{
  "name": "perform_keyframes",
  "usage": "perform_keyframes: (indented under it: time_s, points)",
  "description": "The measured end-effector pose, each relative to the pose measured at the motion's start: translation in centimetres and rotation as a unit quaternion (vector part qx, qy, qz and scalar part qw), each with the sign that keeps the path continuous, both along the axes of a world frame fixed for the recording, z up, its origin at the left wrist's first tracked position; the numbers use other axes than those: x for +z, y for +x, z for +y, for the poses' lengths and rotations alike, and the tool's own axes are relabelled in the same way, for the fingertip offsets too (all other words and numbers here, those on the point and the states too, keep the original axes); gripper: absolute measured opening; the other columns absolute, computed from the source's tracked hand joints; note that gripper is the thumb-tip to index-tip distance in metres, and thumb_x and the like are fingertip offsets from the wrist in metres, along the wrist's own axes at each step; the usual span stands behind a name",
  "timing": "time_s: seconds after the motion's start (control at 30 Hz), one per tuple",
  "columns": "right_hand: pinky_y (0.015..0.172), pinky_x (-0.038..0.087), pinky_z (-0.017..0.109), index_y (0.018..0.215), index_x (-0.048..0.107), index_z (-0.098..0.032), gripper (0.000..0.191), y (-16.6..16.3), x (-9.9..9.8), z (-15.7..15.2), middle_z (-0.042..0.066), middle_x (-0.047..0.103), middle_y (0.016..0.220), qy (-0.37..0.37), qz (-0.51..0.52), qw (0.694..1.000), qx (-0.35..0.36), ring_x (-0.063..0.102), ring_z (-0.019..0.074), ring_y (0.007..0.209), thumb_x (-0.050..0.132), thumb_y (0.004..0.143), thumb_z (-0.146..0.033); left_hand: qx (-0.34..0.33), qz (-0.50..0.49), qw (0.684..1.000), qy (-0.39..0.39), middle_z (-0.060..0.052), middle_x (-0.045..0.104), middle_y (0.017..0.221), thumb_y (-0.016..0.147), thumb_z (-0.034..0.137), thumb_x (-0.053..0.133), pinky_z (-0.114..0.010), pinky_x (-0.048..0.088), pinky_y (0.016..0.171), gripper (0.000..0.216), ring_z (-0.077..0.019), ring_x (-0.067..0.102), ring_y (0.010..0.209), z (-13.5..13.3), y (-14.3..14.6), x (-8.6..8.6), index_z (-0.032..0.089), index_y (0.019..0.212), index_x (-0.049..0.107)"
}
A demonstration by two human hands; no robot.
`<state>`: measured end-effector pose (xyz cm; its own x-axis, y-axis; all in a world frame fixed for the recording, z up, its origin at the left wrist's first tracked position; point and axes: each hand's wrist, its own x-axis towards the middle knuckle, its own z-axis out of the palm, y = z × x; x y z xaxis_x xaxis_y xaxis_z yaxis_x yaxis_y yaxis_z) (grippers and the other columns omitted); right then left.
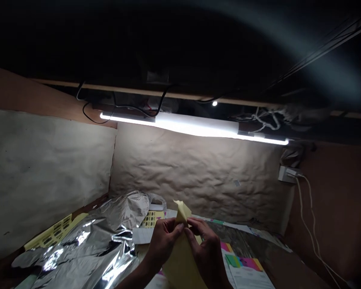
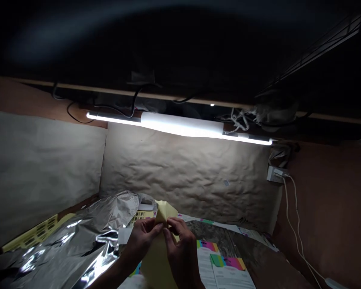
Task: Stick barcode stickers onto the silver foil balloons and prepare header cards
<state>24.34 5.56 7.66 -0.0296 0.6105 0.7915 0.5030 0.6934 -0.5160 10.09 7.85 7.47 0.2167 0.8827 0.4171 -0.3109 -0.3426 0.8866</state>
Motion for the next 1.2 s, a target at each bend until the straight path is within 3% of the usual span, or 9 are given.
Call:
perform_keyframes:
  time_s: [0.13,0.33,0.6,0.7,0.77,0.87,0.97,1.07,1.2]
  points:
    - [0.065,0.058,0.028,0.091,0.075,-0.020,0.018,0.4,-0.4,0.8,0.009,0.073,0.091,0.045,0.036,0.998,-0.006,0.071,0.0221,0.076,0.061,0.088,-0.032,0.023,0.046,0.997,0.065,-0.007,0.071,0.076,0.083,0.044,0.066,-0.027,0.048,0.070,0.033,-0.0209,0.064,0.071,-0.1,0.2,0.0,0.014,0.089,0.077]
    - [0.057,0.054,0.024,0.080,0.076,-0.021,0.028,0.6,0.3,0.7,0.008,0.074,0.081,0.068,0.092,0.993,0.011,0.069,0.0197,0.065,0.061,0.087,-0.045,0.145,0.081,0.978,0.129,-0.004,0.061,0.063,0.076,0.049,0.070,-0.023,0.044,0.056,0.034,-0.0190,0.057,0.062,-0.1,0.7,-0.5,0.016,0.067,0.067]
    - [0.055,0.054,0.024,0.076,0.074,-0.019,0.031,0.7,1.6,-0.3,0.005,0.071,0.069,0.007,0.124,0.992,-0.004,0.067,0.0185,0.057,0.063,0.086,-0.046,0.089,0.113,0.983,0.117,-0.006,0.064,0.069,0.083,0.045,0.064,-0.025,0.047,0.062,0.031,-0.0218,0.060,0.071,-1.1,0.3,0.4,0.015,0.074,0.069]
    - [0.054,0.054,0.026,0.081,0.073,-0.018,0.029,1.9,2.6,-1.5,0.004,0.070,0.065,-0.007,0.133,0.990,-0.041,0.067,0.0197,0.058,0.061,0.087,-0.044,0.070,0.058,0.994,0.059,-0.006,0.069,0.074,0.082,0.041,0.066,-0.026,0.048,0.063,0.029,-0.0216,0.062,0.072,-1.0,-0.7,1.7,0.014,0.085,0.074]
    - [0.058,0.055,0.027,0.087,0.072,-0.018,0.026,2.7,3.6,-2.6,0.005,0.072,0.071,0.015,0.144,0.987,-0.073,0.068,0.0203,0.063,0.061,0.087,-0.042,0.138,-0.021,0.990,0.027,-0.006,0.071,0.075,0.075,0.038,0.074,-0.024,0.048,0.061,0.028,-0.0197,0.063,0.069,0.0,-2.2,2.4,0.013,0.087,0.076]
    - [0.067,0.057,0.031,0.089,0.072,-0.019,0.018,2.6,4.1,-3.6,0.008,0.073,0.091,0.040,0.144,0.987,-0.058,0.069,0.0208,0.074,0.064,0.087,-0.036,0.259,-0.174,0.950,-0.018,-0.006,0.073,0.090,0.064,0.037,0.082,-0.025,0.051,0.071,0.036,-0.0174,0.064,0.077,2.3,-5.8,2.0,0.014,0.090,0.075]
    - [0.068,0.058,0.031,0.087,0.071,-0.021,0.012,1.0,1.9,-3.5,0.007,0.072,0.093,0.004,0.043,0.999,0.015,0.069,0.0202,0.078,0.062,0.089,-0.028,0.309,-0.204,0.926,-0.069,-0.006,0.073,0.095,0.058,0.041,0.084,-0.025,0.051,0.071,0.043,-0.0164,0.064,0.081,3.3,-9.6,-0.4,0.015,0.090,0.073]
    - [0.068,0.058,0.031,0.088,0.069,-0.021,0.015,-1.0,-2.6,-2.8,0.006,0.072,0.090,-0.014,-0.100,0.992,0.076,0.070,0.0191,0.079,0.055,0.092,-0.022,0.335,-0.206,0.913,-0.113,-0.007,0.072,0.088,0.054,0.042,0.086,-0.022,0.050,0.063,0.048,-0.0145,0.064,0.072,2.3,-11.9,-3.7,0.013,0.089,0.072]
    - [0.066,0.056,0.027,0.092,0.069,-0.019,0.018,-2.3,-8.0,-1.4,0.007,0.071,0.090,-0.003,-0.207,0.974,0.087,0.069,0.0166,0.078,0.052,0.093,-0.013,0.359,-0.203,0.899,-0.146,-0.004,0.070,0.077,0.057,0.043,0.086,-0.022,0.048,0.058,0.047,-0.0114,0.060,0.061,1.0,-13.4,-6.9,0.012,0.089,0.071]
